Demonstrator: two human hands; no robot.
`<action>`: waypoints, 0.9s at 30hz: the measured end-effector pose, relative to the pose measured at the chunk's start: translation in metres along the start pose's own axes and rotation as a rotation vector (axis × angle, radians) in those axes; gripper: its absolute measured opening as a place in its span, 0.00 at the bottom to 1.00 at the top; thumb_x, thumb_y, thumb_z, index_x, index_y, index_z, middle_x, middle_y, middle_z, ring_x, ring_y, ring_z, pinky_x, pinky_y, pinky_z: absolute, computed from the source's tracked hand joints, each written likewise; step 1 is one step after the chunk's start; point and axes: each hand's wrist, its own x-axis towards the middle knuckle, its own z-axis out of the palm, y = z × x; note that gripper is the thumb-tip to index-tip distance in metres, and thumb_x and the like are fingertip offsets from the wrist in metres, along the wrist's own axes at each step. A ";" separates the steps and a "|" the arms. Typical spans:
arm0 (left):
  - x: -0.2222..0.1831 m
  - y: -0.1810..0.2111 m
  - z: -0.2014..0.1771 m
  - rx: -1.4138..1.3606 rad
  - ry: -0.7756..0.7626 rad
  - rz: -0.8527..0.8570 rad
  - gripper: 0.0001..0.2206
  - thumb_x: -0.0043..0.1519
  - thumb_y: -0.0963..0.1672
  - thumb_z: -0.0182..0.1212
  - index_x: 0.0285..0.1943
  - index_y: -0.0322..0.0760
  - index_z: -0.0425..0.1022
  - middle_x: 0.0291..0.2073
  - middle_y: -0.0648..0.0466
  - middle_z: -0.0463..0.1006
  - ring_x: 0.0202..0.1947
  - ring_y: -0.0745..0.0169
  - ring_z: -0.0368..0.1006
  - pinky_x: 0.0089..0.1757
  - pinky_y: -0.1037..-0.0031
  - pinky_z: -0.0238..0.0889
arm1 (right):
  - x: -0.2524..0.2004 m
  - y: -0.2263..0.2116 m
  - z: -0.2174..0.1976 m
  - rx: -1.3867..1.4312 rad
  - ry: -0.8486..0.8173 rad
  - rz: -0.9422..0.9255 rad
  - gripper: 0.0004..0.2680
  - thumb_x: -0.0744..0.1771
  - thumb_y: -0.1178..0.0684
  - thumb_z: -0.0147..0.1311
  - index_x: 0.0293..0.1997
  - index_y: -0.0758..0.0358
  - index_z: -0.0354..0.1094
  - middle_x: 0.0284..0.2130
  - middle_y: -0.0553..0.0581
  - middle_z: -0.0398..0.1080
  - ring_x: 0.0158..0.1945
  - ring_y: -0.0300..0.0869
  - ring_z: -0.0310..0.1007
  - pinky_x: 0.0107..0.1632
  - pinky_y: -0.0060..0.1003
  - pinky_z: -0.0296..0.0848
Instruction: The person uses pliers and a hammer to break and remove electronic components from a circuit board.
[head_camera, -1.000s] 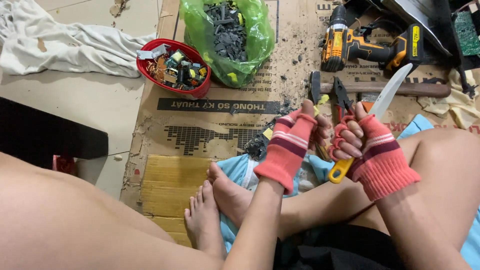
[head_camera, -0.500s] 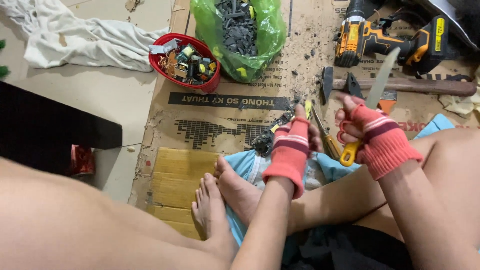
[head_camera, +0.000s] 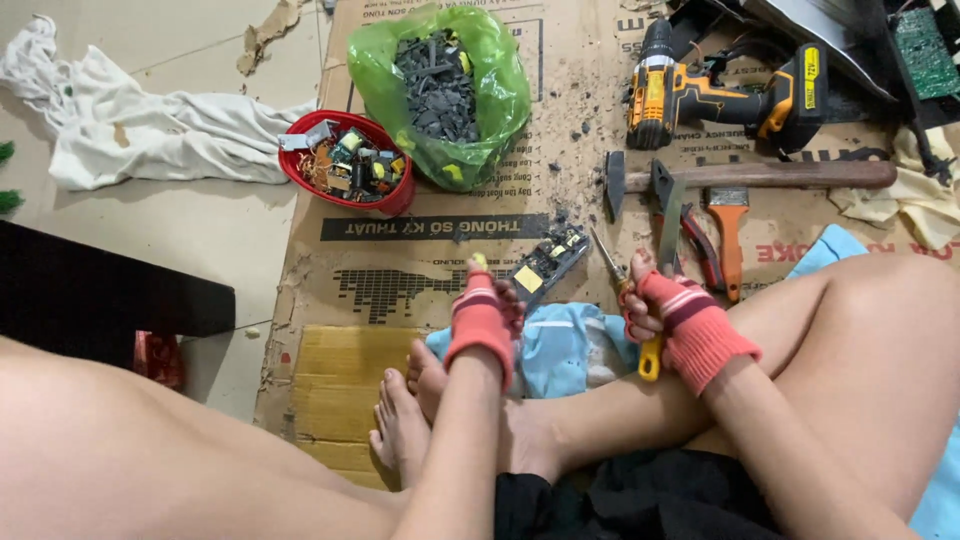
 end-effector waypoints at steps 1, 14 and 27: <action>0.013 0.000 -0.007 0.000 -0.001 0.006 0.28 0.66 0.62 0.44 0.26 0.44 0.72 0.16 0.55 0.75 0.19 0.55 0.74 0.24 0.66 0.66 | -0.002 -0.003 0.003 0.002 -0.004 -0.003 0.13 0.69 0.43 0.58 0.32 0.56 0.58 0.14 0.50 0.52 0.09 0.33 0.43 0.15 0.27 0.48; -0.025 0.154 -0.029 -0.062 -0.040 0.337 0.21 0.69 0.55 0.42 0.63 0.42 0.62 0.44 0.50 0.81 0.36 0.56 0.80 0.43 0.61 0.72 | -0.003 -0.004 0.001 0.029 0.040 0.031 0.15 0.70 0.41 0.54 0.33 0.63 0.60 0.17 0.57 0.57 0.11 0.38 0.49 0.16 0.32 0.52; -0.075 0.012 -0.016 1.213 0.298 0.631 0.25 0.62 0.55 0.61 0.66 0.49 0.68 0.63 0.49 0.70 0.65 0.49 0.65 0.64 0.56 0.57 | 0.015 0.009 -0.002 -0.166 0.134 0.004 0.07 0.68 0.58 0.50 0.50 0.56 0.61 0.24 0.57 0.66 0.19 0.42 0.61 0.23 0.34 0.60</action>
